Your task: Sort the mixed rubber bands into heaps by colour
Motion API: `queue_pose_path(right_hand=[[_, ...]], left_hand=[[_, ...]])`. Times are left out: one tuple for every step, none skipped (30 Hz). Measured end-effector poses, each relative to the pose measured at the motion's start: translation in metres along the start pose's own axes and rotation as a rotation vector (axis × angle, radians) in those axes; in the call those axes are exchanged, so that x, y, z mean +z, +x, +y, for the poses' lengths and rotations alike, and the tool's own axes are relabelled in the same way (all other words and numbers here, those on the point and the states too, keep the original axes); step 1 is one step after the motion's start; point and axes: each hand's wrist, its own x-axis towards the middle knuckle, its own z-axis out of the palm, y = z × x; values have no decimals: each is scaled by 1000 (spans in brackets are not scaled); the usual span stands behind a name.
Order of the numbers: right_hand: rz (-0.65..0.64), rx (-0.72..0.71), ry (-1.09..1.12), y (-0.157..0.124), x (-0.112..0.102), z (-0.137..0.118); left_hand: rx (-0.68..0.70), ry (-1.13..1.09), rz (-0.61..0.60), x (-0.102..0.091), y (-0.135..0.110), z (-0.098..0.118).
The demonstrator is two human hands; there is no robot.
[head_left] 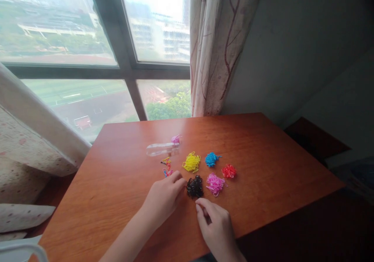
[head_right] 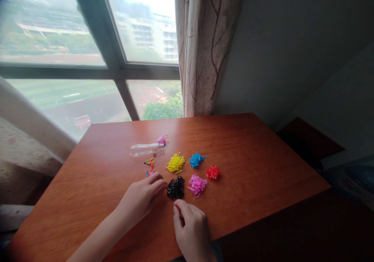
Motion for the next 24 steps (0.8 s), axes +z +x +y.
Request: queue_pose_path(right_hand=[[-2,0,2,0,1,0],[-5,2,5,-1,1,0],[-6,4,8,-1,1,0],[-9,7,10,-1,2,0],[-13,9,11,-1,2,1],[-16,11,10,-2,2,1],[-17,13,9,-2,2,1],[-18,15,7,-2,1,0],[-18,15,5,-2,1,0],[-17,14,1,-1,1,-1],[-14,13,-5,-1,1,-2],[-13,9,-13,0,2,-4],[-13,0,-23,1,3,-7],[-14,-13,-34,2,4,-11],[-19,-29,-44,4,6,-15],[-30,-43,-57,7,9,-21],[-47,-54,-71,10,12,-27],[-70,-56,-90,14,15,-33],[-97,-49,-114,18,19,-40],[-129,-35,-142,23,24,-47],[-162,-15,-173,28,28,-53],[-197,9,-205,33,32,-60],[-233,34,-238,38,37,-65],[-265,60,-273,43,40,-70]], left_hand=[[-4,7,-6,0,2,1],[-8,9,-7,1,4,1],[-12,8,-4,2,5,2],[-15,2,1,3,5,2],[-17,-8,8,3,5,2],[-23,-19,16,3,5,1],[-29,-29,26,3,4,0],[-41,-38,40,2,3,-2],[-55,-46,61,1,1,-4],[-71,-55,88,-1,-2,-7],[-89,-66,119,-3,-6,-11],[-112,-79,151,-6,-10,-15],[-140,-91,182,-8,-15,-20],[-175,-100,208,-10,-20,-25],[-214,-103,227,-11,-24,-31],[-255,-102,243,-12,-29,-36],[-290,-101,254,-12,-33,-41],[-316,-105,262,-11,-36,-45],[-333,-116,266,-10,-39,-49],[-343,-131,269,-8,-40,-52],[-349,-148,272,-7,-41,-54],[-354,-164,275,-5,-42,-56],[-360,-178,279,-4,-41,-56],[-367,-188,282,-2,-41,-57]])
